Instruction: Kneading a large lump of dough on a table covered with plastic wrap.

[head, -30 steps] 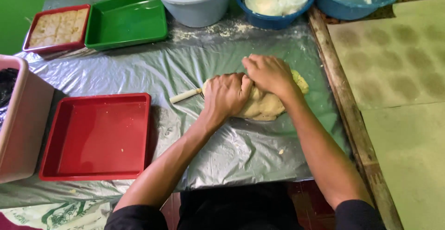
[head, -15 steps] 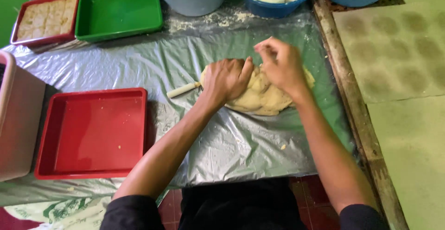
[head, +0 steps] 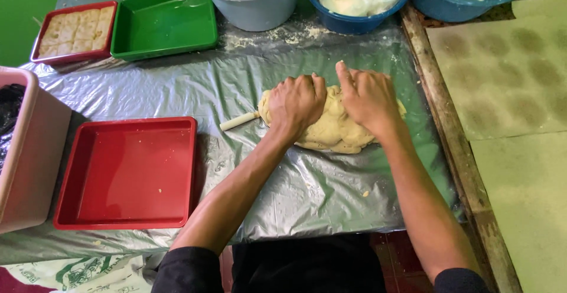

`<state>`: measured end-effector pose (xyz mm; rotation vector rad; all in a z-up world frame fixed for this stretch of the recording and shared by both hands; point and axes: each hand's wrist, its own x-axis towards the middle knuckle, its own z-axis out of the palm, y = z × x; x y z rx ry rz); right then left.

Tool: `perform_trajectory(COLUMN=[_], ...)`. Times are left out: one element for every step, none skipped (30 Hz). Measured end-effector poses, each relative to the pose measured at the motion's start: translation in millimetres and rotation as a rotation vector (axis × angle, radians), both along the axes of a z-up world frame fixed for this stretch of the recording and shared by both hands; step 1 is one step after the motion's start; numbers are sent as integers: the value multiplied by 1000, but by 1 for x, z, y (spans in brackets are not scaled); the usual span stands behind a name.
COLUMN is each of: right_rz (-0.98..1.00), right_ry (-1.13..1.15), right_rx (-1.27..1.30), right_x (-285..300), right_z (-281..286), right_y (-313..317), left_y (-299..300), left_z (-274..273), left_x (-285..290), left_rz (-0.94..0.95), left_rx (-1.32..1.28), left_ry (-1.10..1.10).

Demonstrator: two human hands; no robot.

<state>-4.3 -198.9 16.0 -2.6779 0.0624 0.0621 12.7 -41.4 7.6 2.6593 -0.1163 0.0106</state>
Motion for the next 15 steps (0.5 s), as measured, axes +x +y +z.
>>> perform_trajectory(right_rz=[90, 181, 184, 180, 175, 177, 169, 163, 166, 148, 129, 131, 119, 106, 107], right_ry=[-138, -266, -261, -166, -70, -75, -85, -94, -99, -108, -117, -119, -134, -147, -147], right_rx=[49, 101, 100, 102, 103, 99, 55, 11, 6, -53, -111, -110, -137, -165, -163], right_x=[0, -2, -3, -4, -5, -9, -13, -17, -10, -8, -6, -4, -3, -2, -3], right_z=[6, 10, 7, 5, 2, 9, 15, 21, 18, 11, 3, 3, 4, 4, 11], right_y=[7, 15, 25, 34, 43, 45, 46, 47, 46, 46, 46, 49, 52, 55, 58], left_y=[0, 1, 1, 0, -1, 2, 4, 7, 8, 12, 16, 24, 32, 41, 45], left_z=[2, 2, -12, -25, -37, -27, -17, -7, 7, 16, 25, 12, 0, -13, -9], left_x=[-1, -5, 1, 7, 13, 9, 6, 2, 4, 0, -4, 12, 27, 42, 37], left_rz=[11, 24, 28, 34, 41, 42, 59, 78, 80, 95, 111, 113, 109, 105, 106], left_rx=[-15, -29, -31, -111, -190, -194, -272, -351, -356, -448, -540, -539, -601, -663, -662], left_ry=[-19, -29, -25, -46, -67, -73, -92, -110, -116, 4, 125, 123, 125, 129, 129])
